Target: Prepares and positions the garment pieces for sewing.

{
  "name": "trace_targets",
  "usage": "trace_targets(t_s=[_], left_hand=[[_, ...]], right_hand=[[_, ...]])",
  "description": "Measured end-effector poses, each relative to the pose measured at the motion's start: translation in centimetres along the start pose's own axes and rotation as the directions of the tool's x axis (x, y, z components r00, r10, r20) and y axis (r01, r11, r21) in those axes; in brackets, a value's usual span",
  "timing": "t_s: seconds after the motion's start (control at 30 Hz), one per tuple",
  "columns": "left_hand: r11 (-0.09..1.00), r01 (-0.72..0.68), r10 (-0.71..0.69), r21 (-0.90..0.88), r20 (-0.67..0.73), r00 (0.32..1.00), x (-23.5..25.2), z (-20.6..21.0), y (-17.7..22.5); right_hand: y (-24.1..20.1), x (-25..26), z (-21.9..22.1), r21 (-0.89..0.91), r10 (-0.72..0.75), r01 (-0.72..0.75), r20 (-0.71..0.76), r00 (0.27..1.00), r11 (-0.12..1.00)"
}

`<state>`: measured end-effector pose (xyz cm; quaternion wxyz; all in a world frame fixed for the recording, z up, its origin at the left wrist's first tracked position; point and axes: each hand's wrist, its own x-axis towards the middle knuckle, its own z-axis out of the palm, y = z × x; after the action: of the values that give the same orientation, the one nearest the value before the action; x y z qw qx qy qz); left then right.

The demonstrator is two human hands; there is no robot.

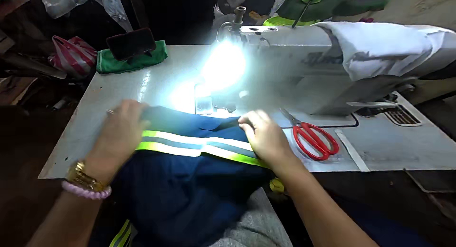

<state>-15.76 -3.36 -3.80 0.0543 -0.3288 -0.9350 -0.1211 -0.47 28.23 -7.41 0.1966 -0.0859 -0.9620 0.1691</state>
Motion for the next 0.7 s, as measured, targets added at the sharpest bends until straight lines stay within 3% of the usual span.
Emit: trace_targets(t_s=[0.1, 0.17, 0.37, 0.5, 0.6, 0.7], left_hand=[[0.999, -0.042, 0.045, -0.028, 0.105, 0.993, -2.7, 5.5, 1.6], [0.999, -0.032, 0.032, -0.011, 0.058, 0.998, -4.9, 7.9, 1.0], [0.999, -0.009, 0.010, 0.036, -0.029, 1.000, -8.3, 8.3, -0.1], [0.999, -0.012, 0.013, 0.037, -0.009, 1.000, -8.3, 8.3, 0.0], [0.999, -0.019, 0.019, 0.041, 0.003, 1.000, -8.5, 8.1, -0.1], [0.998, -0.012, 0.011, 0.062, 0.008, 1.000, -8.9, 8.0, -0.8]], right_hand=[[2.1, -0.6, 1.9, -0.075, 0.027, -0.022, 0.059, 0.998, 0.997], [3.1, -1.4, 1.5, -0.122, 0.043, -0.033, 0.077, 0.996, 0.992], [5.8, -3.1, 0.8, -0.236, -0.088, 0.083, -0.010, 0.996, 0.968], [3.3, -3.6, 0.6, -0.229, -0.105, 0.091, -0.049, 0.993, 0.969], [1.4, -5.6, 1.7, -0.158, -0.135, 0.151, 0.112, 0.985, 0.976], [2.7, -6.8, 2.6, -0.207, -0.153, 0.208, 0.250, 0.956, 0.956]])
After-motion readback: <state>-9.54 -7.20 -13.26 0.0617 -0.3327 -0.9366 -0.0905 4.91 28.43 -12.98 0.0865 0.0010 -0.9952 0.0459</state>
